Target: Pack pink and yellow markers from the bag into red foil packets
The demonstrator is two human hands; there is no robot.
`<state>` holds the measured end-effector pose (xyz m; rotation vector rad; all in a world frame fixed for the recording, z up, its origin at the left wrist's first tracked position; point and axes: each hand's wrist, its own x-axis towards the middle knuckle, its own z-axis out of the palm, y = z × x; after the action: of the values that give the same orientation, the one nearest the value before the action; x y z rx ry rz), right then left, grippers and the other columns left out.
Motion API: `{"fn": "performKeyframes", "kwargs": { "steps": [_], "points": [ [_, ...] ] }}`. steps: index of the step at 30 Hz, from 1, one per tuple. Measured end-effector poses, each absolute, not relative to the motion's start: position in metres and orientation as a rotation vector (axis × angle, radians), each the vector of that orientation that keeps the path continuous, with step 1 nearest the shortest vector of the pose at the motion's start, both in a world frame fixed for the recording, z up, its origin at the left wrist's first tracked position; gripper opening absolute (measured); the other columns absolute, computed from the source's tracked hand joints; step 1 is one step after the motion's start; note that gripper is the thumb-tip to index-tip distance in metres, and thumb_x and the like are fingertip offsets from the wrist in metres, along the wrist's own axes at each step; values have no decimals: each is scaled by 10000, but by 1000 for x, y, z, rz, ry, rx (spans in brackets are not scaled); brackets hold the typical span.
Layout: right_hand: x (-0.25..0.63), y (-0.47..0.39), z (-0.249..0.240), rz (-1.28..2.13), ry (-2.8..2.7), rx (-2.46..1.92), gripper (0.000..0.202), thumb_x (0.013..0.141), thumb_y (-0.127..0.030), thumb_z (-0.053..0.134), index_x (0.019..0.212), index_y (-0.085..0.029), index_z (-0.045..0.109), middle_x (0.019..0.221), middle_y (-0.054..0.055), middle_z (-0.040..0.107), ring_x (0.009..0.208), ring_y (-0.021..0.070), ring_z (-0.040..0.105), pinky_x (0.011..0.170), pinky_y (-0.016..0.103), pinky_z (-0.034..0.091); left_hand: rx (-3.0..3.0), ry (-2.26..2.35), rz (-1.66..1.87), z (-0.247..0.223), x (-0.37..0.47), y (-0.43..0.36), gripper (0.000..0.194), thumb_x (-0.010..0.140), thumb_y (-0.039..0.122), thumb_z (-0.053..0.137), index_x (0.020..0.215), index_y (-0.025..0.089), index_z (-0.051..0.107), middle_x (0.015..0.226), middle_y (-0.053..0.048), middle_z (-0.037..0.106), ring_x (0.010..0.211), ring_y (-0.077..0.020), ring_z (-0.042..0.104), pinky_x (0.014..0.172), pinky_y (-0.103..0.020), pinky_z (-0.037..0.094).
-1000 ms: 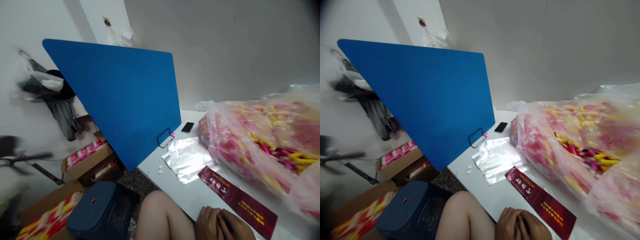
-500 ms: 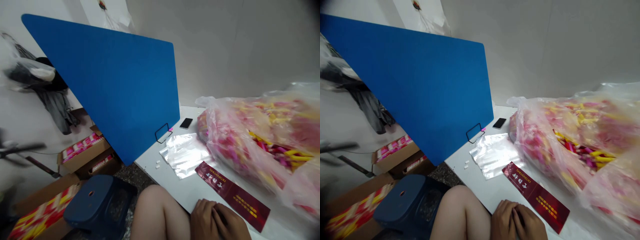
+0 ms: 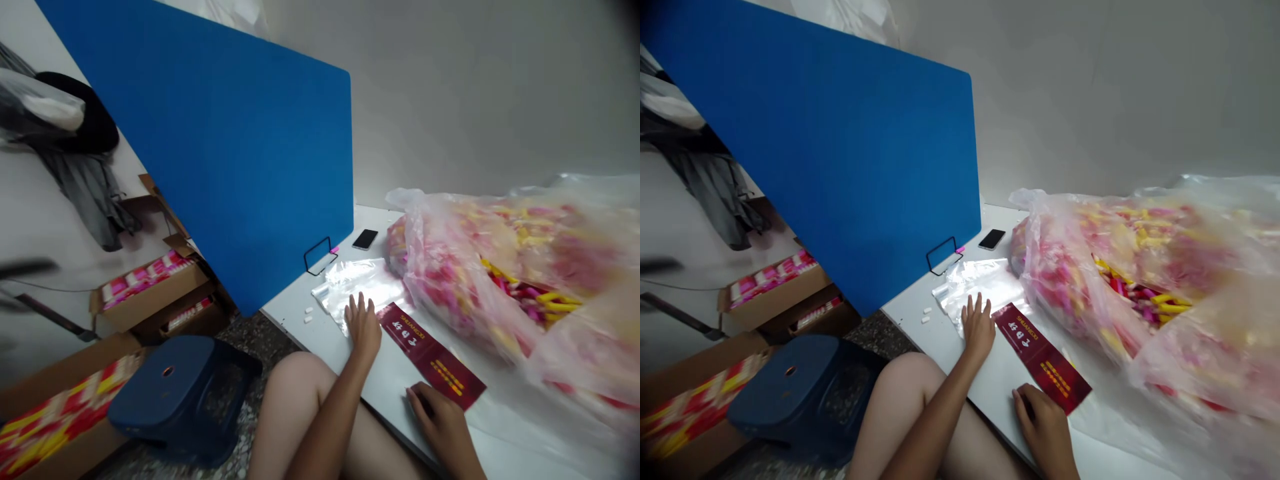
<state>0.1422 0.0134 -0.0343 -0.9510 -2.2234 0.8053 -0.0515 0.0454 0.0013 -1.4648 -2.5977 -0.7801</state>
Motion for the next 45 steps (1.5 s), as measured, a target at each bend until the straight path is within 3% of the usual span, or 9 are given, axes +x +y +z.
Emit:
{"fn": "performKeyframes", "kwargs": {
  "steps": [7, 11, 21, 26, 30, 34, 39, 42, 45],
  "points": [
    [146, 19, -32, 827, -2254, -941, 416, 923, -486, 405, 778, -177, 642, 745, 62, 687, 653, 187, 648, 601, 238, 481, -1324, -2663, -821, 8, -65, 43, 222, 874, 142, 490, 963, 218, 678, 1148, -80, 581, 1115, -262, 464, 896, -409, 380],
    [145, 18, -31, 841, -2240, -941, 425, 923, -489, 404, 765, -171, 638, 731, 62, 679, 649, 184, 636, 609, 235, 471, -1295, -2719, -849, 12, -69, 40, 200, 866, 161, 517, 1019, 212, 635, 982, -63, 616, 991, -235, 512, 852, -379, 370],
    [142, 15, -31, 891, -2168, -987, 433, 925, -500, 384, 759, -174, 617, 717, 57, 660, 647, 185, 615, 610, 251, 426, -1420, -2681, -946, 9, -70, 17, 345, 772, 24, 478, 1004, 217, 645, 1026, -57, 594, 1036, -208, 521, 848, -324, 368],
    [143, 16, -29, 890, -2171, -978, 411, 924, -486, 391, 766, -181, 617, 717, 47, 657, 648, 184, 615, 610, 252, 418, -1298, -2682, -1071, 8, -71, 7, 278, 770, 18, 487, 904, 190, 659, 900, -67, 625, 950, -243, 553, 829, -374, 359],
    [142, 15, -30, 882, -2166, -975, 394, 927, -468, 399, 762, -181, 613, 700, 36, 649, 637, 175, 611, 614, 249, 415, -1152, -2585, -1300, 10, -73, 7, 206, 770, 29, 496, 763, 178, 637, 809, -52, 609, 860, -217, 561, 788, -340, 375],
    [143, 15, -31, 874, -2169, -972, 382, 932, -450, 399, 761, -181, 609, 696, 33, 650, 632, 176, 612, 614, 253, 413, -905, -2401, -1645, 11, -81, 9, 99, 818, 152, 508, 835, 167, 605, 800, -42, 594, 742, -173, 556, 691, -278, 423],
    [143, 17, -29, 853, -2168, -959, 368, 934, -432, 406, 756, -179, 605, 713, 40, 656, 647, 178, 617, 611, 254, 415, -644, -2150, -1986, 13, -81, 10, 202, 872, 338, 461, 894, 157, 550, 847, -51, 607, 741, -155, 564, 678, -257, 460],
    [142, 17, -27, 863, -2168, -934, 363, 932, -426, 416, 745, -179, 605, 704, 40, 652, 646, 175, 617, 609, 252, 423, -757, -1999, -2194, 14, -59, 6, 153, 849, 322, 498, 814, 175, 522, 786, -16, 560, 733, -143, 540, 683, -243, 445],
    [142, 16, -24, 899, -2071, -922, 323, 925, -427, 433, 929, -177, 637, 818, 58, 678, 698, 180, 633, 639, 255, 453, -1097, -1899, -2301, 10, -27, -5, 120, 840, 242, 473, 734, 185, 468, 726, 4, 475, 691, -135, 478, 653, -240, 403]
  ]
}}
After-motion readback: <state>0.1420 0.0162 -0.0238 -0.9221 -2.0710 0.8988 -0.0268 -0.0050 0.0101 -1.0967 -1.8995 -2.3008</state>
